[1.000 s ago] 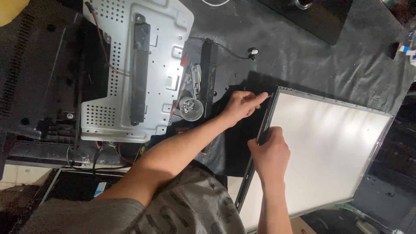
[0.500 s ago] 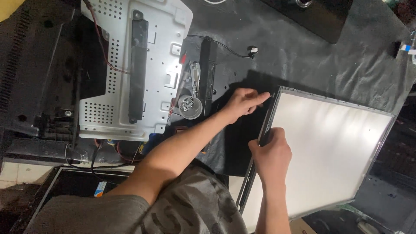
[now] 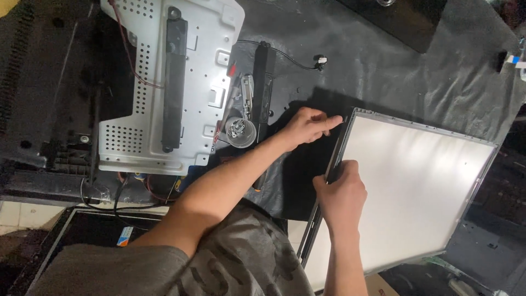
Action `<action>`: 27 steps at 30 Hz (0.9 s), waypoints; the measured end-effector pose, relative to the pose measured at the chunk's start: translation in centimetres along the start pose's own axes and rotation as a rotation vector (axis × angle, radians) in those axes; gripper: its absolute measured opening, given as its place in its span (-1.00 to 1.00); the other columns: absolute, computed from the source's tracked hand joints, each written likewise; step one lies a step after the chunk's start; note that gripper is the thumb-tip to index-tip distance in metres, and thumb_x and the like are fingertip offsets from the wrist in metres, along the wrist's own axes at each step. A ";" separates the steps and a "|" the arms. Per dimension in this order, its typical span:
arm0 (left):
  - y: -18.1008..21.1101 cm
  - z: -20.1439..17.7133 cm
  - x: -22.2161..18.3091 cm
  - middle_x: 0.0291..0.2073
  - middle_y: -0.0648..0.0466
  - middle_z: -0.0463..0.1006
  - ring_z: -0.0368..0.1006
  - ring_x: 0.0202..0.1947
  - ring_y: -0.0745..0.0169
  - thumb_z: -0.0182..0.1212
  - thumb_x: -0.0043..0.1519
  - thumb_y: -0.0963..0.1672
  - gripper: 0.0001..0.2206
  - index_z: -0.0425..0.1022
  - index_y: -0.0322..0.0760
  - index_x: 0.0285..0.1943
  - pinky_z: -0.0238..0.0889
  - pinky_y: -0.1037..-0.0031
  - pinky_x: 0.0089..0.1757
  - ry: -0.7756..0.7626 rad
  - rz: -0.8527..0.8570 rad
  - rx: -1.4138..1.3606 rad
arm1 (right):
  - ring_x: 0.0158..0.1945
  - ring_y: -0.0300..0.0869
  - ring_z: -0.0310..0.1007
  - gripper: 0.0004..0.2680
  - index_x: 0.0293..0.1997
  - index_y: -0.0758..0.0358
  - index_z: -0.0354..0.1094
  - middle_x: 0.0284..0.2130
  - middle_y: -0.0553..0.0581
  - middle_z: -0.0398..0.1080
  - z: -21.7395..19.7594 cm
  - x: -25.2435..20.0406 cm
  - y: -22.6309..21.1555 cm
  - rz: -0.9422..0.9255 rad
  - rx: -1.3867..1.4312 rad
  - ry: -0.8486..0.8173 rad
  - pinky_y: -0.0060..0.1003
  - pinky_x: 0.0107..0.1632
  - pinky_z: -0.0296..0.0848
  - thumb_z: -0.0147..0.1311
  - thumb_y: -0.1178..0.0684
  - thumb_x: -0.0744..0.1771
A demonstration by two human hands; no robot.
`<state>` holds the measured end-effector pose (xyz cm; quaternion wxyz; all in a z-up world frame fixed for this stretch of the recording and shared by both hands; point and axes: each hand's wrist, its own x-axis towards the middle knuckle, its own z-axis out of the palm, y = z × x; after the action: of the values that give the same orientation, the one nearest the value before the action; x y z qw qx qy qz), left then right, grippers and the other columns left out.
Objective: Removing the inner frame from a screen assembly using a prying tool
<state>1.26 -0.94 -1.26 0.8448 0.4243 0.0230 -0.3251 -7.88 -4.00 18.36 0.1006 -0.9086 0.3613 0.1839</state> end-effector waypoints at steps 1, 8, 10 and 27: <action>-0.7 0.0 0.4 -0.84 0.14 0.31 0.19 -0.75 0.48 0.44 0.29 0.13 -0.49 0.52 -0.23 -0.56 -0.02 0.66 -0.59 0.014 0.035 0.021 | -0.27 0.29 0.69 -0.75 0.03 0.47 0.41 -0.39 0.43 0.53 0.0 0.0 0.2 0.000 0.015 0.001 0.06 -0.32 0.64 0.28 0.22 0.29; 0.7 -0.9 0.0 -0.80 0.07 0.39 0.23 -0.73 0.40 0.43 0.28 0.17 -0.48 0.58 -0.23 -0.55 -0.02 0.51 -0.58 0.128 0.167 0.285 | -0.26 0.29 0.67 -0.76 0.01 0.46 0.41 -0.39 0.43 0.52 0.5 0.6 0.6 -0.002 0.036 0.007 0.07 -0.31 0.63 0.28 0.22 0.29; 1.1 -0.5 -0.3 -0.81 0.12 0.36 0.21 -0.74 0.43 0.44 0.27 0.16 -0.48 0.57 -0.25 -0.54 -0.01 0.56 -0.59 0.066 0.078 0.153 | -0.26 0.29 0.67 -0.77 0.00 0.46 0.40 -0.40 0.43 0.51 0.3 0.6 0.5 -0.017 0.037 0.006 0.07 -0.31 0.62 0.27 0.21 0.29; 0.3 -0.7 -0.3 -0.82 0.13 0.31 0.26 -0.70 0.39 0.38 0.30 0.18 -0.45 0.45 -0.16 -0.62 0.05 0.52 -0.49 0.180 0.264 0.321 | -0.28 0.28 0.66 -0.77 -0.03 0.44 0.40 -0.42 0.43 0.51 0.6 1.0 0.6 -0.010 0.038 0.008 0.08 -0.34 0.60 0.25 0.19 0.27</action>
<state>1.37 -0.13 -1.40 0.7964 0.5797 -0.0095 -0.1721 -7.78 -4.85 17.40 0.1175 -0.9090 0.3607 0.1728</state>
